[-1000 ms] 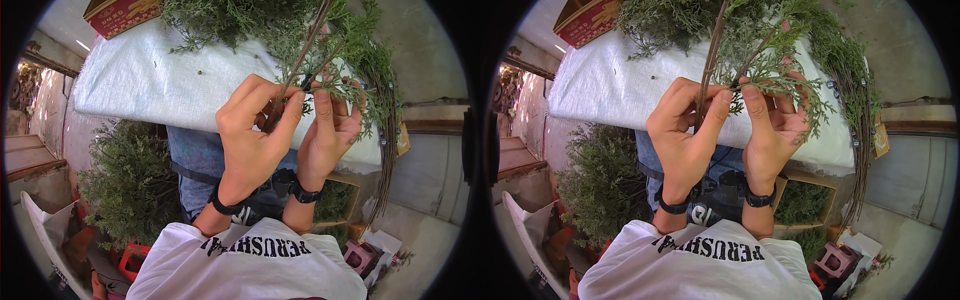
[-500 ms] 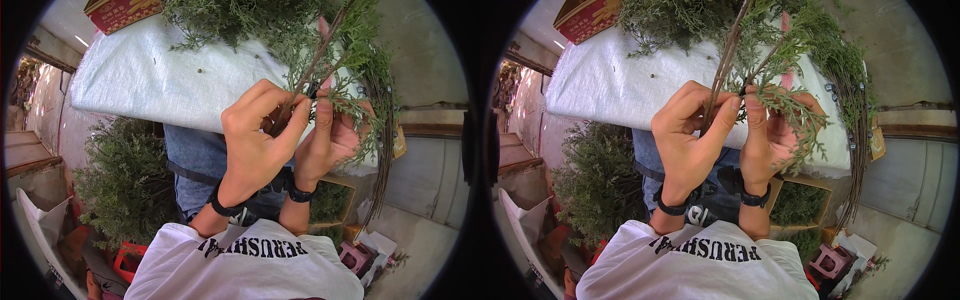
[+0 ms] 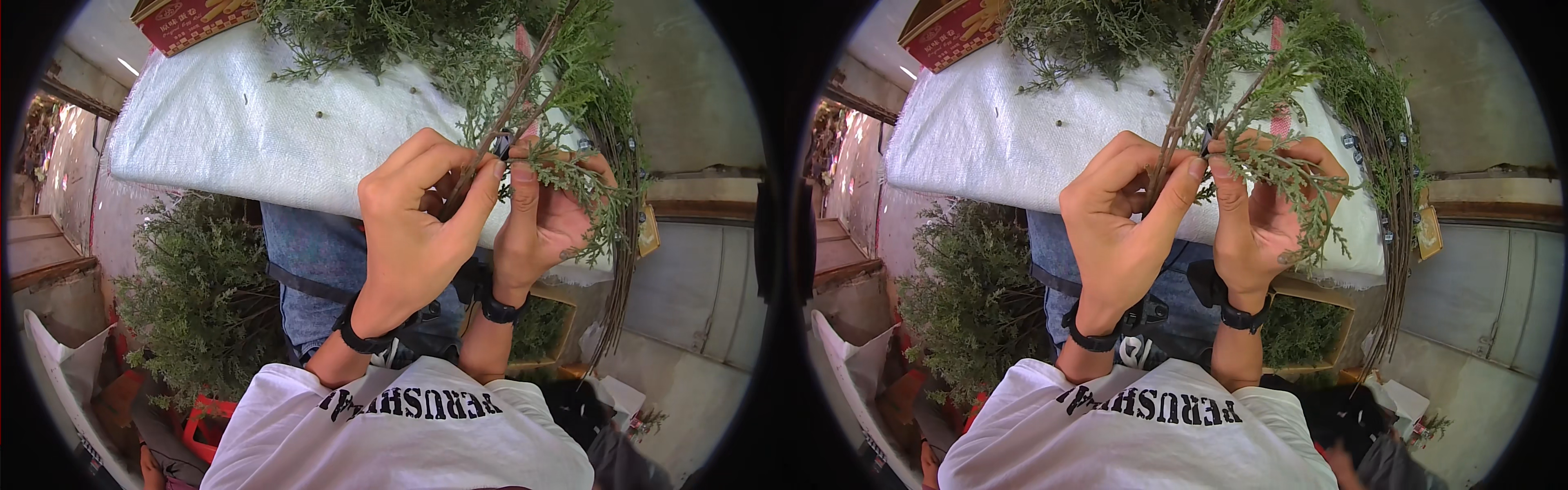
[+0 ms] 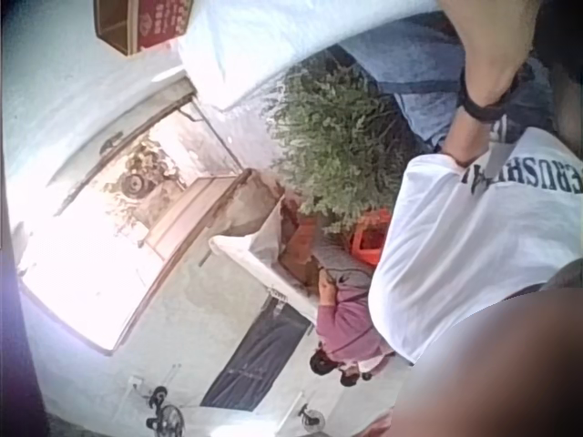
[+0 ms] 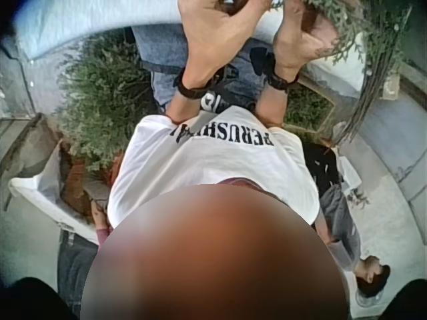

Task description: The person picks up a branch and removes small sprigs from it by hand, then fastens the sprigs to a long stem one at a time. They repeat this process with several branches, attaching the greenery to the stem to create a decorative garland.

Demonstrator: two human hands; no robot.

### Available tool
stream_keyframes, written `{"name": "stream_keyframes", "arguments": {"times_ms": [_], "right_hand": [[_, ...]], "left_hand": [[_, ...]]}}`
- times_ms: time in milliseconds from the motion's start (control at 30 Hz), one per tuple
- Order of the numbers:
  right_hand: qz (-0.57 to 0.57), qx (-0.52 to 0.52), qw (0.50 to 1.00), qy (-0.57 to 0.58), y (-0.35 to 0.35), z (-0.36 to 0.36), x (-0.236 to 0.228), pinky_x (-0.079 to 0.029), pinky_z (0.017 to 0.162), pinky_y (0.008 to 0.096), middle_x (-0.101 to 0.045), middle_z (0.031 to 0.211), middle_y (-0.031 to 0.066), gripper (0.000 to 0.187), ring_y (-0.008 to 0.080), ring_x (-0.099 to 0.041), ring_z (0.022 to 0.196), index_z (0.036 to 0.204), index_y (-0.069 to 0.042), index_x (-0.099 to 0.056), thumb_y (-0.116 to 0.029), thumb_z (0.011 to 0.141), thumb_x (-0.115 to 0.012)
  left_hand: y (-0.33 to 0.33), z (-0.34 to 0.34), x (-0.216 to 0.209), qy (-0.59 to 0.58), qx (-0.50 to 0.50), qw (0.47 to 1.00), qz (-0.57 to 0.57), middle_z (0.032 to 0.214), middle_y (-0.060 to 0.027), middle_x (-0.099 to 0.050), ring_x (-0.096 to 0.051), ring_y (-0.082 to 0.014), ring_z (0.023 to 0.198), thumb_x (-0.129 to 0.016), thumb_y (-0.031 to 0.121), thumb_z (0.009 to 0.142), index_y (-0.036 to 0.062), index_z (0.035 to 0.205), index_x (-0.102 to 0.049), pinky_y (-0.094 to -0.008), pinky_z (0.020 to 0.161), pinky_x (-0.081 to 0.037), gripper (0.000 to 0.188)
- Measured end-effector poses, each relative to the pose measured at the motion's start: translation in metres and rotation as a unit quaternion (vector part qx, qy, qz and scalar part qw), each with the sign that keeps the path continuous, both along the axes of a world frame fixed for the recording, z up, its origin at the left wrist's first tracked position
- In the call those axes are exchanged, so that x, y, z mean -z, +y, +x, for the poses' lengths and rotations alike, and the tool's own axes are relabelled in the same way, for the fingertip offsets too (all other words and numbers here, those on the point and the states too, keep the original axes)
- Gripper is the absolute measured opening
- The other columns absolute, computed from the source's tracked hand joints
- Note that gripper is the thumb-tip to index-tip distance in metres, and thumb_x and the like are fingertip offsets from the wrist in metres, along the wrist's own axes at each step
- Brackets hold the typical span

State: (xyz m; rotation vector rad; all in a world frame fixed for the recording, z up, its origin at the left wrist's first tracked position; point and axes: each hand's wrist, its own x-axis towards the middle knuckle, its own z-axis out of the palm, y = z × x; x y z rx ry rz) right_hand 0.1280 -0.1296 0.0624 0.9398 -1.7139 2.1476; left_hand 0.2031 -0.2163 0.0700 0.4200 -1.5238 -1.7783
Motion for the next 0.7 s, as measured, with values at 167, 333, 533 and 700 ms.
{"name": "stream_keyframes", "arguments": {"times_ms": [167, 333, 533, 700], "right_hand": [[-0.009, -0.034, 0.999, 0.006, 0.000, -0.005, 0.003, -0.056, 0.093, 0.0393, -0.065, 0.109, 0.0174, 0.054, 0.0268, -0.070, 0.098, 0.125, -0.003, -0.038, 0.009, 0.086, -0.075], [-0.007, 0.004, 0.998, 0.063, -0.005, -0.004, 0.008, -0.054, 0.096, 0.0392, -0.068, 0.106, 0.0140, 0.054, 0.0216, -0.068, 0.100, 0.129, -0.006, -0.036, 0.006, 0.090, -0.071], [-0.028, -0.010, 0.998, 0.058, -0.009, -0.003, 0.009, -0.053, 0.096, 0.0376, -0.066, 0.107, 0.0128, 0.055, 0.0216, -0.067, 0.099, 0.127, -0.008, -0.034, 0.008, 0.090, -0.071], [0.016, 0.014, 0.997, 0.071, -0.003, -0.005, 0.011, -0.054, 0.095, 0.0380, -0.066, 0.104, 0.0129, 0.053, 0.0219, -0.067, 0.098, 0.123, -0.008, -0.034, 0.007, 0.089, -0.072]], "left_hand": [[-0.001, 0.000, 0.001, -0.011, -0.005, 1.000, -0.016, 0.084, -0.0016, -0.058, -0.056, -0.0040, 0.071, -0.074, -0.004, 0.090, -0.0085, 0.094, -0.071, -0.0193, 0.058, -0.043, 0.007], [0.001, -0.002, 0.002, 0.019, -0.007, 1.000, 0.008, 0.083, -0.0010, -0.058, -0.052, -0.0031, 0.069, -0.075, -0.004, 0.090, -0.0078, 0.094, -0.071, -0.0192, 0.056, -0.039, 0.007], [-0.002, 0.000, 0.000, 0.011, -0.008, 1.000, -0.005, 0.082, 0.0002, -0.057, -0.048, -0.0020, 0.067, -0.075, -0.003, 0.089, -0.0062, 0.092, -0.071, -0.0189, 0.053, -0.035, 0.006], [-0.002, 0.000, -0.003, 0.009, 0.001, 1.000, 0.013, 0.082, 0.0007, -0.057, -0.047, -0.0016, 0.067, -0.075, -0.004, 0.089, -0.0056, 0.091, -0.071, -0.0188, 0.052, -0.034, 0.005]]}}
